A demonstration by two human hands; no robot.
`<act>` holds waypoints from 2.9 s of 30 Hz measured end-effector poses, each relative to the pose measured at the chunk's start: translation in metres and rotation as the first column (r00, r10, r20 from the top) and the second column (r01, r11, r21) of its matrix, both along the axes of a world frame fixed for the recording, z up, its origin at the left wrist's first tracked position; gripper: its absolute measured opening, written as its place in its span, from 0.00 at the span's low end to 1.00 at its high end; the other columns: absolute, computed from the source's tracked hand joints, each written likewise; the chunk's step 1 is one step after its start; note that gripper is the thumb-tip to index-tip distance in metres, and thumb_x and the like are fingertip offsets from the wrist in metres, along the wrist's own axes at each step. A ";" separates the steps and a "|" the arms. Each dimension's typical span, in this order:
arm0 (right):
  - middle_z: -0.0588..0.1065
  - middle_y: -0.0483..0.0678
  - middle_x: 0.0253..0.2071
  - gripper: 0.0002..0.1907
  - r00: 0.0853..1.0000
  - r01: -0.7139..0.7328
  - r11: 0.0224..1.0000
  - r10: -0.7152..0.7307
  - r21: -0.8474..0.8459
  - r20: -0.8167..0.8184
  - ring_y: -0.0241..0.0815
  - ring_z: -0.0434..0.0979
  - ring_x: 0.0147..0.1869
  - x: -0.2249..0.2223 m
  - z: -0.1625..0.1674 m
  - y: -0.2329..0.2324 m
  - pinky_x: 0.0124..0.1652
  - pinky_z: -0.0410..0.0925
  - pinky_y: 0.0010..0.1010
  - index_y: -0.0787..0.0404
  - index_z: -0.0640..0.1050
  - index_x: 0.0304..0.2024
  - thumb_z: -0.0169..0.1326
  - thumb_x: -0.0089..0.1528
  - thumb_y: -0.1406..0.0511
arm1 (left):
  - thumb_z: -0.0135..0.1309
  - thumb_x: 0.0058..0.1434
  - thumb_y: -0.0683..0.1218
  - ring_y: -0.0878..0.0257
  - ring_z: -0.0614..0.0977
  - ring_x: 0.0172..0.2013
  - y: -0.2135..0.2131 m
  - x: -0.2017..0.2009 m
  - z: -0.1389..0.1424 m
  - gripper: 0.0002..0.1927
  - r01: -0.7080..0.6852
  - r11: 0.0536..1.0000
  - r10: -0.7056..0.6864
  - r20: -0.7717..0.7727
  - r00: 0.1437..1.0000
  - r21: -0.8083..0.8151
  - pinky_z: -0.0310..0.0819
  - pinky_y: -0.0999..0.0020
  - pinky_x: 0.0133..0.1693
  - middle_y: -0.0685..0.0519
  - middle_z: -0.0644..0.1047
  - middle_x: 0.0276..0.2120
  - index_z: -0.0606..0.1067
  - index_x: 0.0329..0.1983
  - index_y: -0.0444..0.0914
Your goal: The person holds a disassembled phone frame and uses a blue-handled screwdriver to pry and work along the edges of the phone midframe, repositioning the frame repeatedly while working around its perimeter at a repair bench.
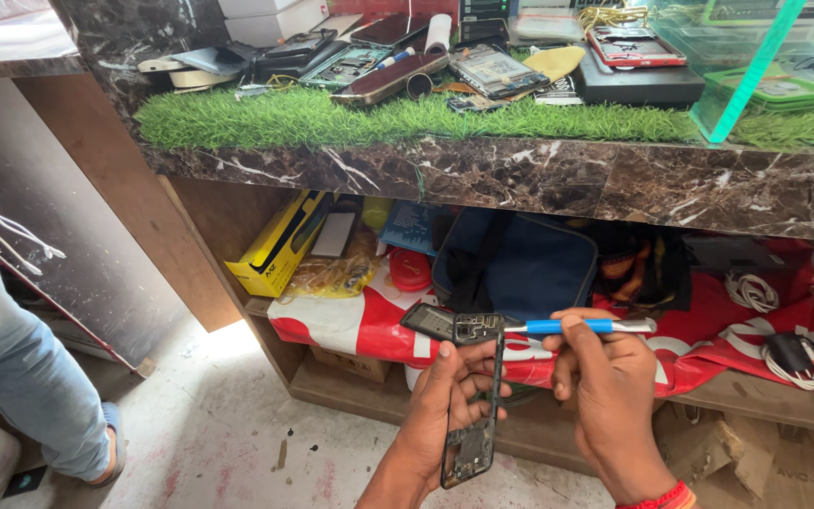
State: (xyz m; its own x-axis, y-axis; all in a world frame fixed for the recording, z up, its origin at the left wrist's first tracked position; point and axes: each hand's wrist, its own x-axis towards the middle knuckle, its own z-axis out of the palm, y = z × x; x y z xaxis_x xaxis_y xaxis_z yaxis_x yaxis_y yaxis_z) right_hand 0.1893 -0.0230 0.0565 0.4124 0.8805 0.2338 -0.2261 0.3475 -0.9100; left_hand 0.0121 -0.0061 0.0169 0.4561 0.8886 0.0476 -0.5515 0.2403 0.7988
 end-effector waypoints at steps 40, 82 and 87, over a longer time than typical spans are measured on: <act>0.75 0.48 0.29 0.10 0.912 -0.315 0.949 0.296 -0.021 -0.282 0.31 0.65 0.16 0.011 -0.003 0.003 0.17 0.59 0.23 0.67 0.76 0.42 0.51 0.67 0.64 | 0.41 0.68 0.67 0.61 0.80 0.45 0.001 -0.003 -0.001 0.39 0.016 0.998 -0.015 -0.008 1.000 0.067 0.78 0.65 0.43 0.47 0.76 0.49 0.70 0.63 0.29; 0.76 0.41 0.28 0.07 0.797 -0.024 0.977 -0.110 0.213 0.595 0.22 0.70 0.28 -0.028 0.005 -0.024 0.25 0.63 0.17 0.64 0.81 0.45 0.58 0.64 0.69 | 0.40 0.66 0.69 0.59 0.80 0.45 0.001 -0.003 -0.002 0.41 -0.036 0.999 0.037 0.030 0.999 -0.020 0.79 0.62 0.44 0.45 0.76 0.48 0.70 0.61 0.29; 0.72 0.41 0.22 0.06 0.926 0.012 1.000 -0.014 0.006 0.377 0.25 0.65 0.21 -0.025 0.002 -0.022 0.20 0.57 0.18 0.64 0.81 0.43 0.57 0.65 0.69 | 0.40 0.66 0.69 0.60 0.80 0.45 0.002 -0.003 -0.003 0.39 -0.061 0.998 0.061 0.036 0.997 -0.006 0.79 0.62 0.43 0.45 0.76 0.47 0.71 0.60 0.30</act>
State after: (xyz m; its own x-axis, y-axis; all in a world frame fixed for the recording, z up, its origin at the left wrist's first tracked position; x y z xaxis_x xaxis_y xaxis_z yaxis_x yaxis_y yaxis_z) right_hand 0.1647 -0.0446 0.0583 0.3048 0.8746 0.3771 0.1377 0.3513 -0.9261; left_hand 0.0087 -0.0041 0.0136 0.3992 0.9150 0.0584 -0.5941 0.2096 0.7766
